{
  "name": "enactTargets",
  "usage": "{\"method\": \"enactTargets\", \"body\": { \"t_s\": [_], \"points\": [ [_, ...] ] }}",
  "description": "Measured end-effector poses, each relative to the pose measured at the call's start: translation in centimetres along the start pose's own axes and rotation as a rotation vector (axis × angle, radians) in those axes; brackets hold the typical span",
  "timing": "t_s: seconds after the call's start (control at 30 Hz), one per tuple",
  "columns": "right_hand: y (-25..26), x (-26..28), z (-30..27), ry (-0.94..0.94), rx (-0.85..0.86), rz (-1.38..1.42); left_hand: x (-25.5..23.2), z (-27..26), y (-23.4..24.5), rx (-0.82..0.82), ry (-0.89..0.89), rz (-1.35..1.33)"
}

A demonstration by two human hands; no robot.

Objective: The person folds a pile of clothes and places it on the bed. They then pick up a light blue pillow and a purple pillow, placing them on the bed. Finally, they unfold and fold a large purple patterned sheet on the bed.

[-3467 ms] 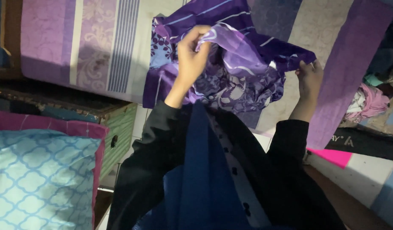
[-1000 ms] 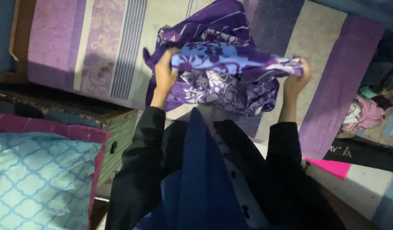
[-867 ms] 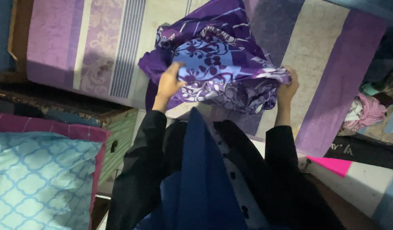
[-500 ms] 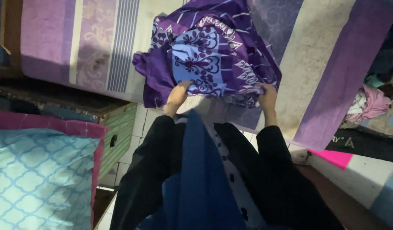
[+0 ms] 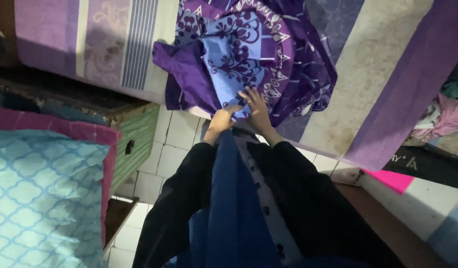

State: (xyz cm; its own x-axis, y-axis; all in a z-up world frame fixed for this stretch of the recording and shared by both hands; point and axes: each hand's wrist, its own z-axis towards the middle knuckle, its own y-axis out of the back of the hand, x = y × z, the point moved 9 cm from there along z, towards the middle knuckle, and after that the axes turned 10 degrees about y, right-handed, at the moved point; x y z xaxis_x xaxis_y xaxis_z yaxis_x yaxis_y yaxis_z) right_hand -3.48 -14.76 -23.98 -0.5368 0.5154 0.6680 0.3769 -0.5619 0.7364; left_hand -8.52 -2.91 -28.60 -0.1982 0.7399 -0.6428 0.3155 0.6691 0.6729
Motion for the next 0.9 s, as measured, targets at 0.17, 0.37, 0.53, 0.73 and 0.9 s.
{"method": "enactTargets", "body": {
  "t_s": [0.17,0.37,0.53,0.73,0.9],
  "points": [
    [-2.5,-1.9,-3.1,0.068,-0.158,0.222,1.4,-3.2,-0.3,-0.083,-0.042,0.028],
    [-8.5,-7.3,-11.2,0.166,-0.094,0.031,9.6,-3.6,-3.8,-0.167,0.145,0.335],
    [-6.8,-5.5,-14.8,-0.145,0.149,-0.013,8.3,-3.2,-3.2,-0.315,0.03,0.46],
    [-3.6,-3.3,-15.1,-0.459,0.103,0.247,3.5,-5.0,2.9,-0.244,0.152,0.488],
    [-1.4,-0.9,-16.4,-0.519,0.214,0.452,8.3,-3.5,-1.1,-0.205,0.237,0.504]
  ]
}}
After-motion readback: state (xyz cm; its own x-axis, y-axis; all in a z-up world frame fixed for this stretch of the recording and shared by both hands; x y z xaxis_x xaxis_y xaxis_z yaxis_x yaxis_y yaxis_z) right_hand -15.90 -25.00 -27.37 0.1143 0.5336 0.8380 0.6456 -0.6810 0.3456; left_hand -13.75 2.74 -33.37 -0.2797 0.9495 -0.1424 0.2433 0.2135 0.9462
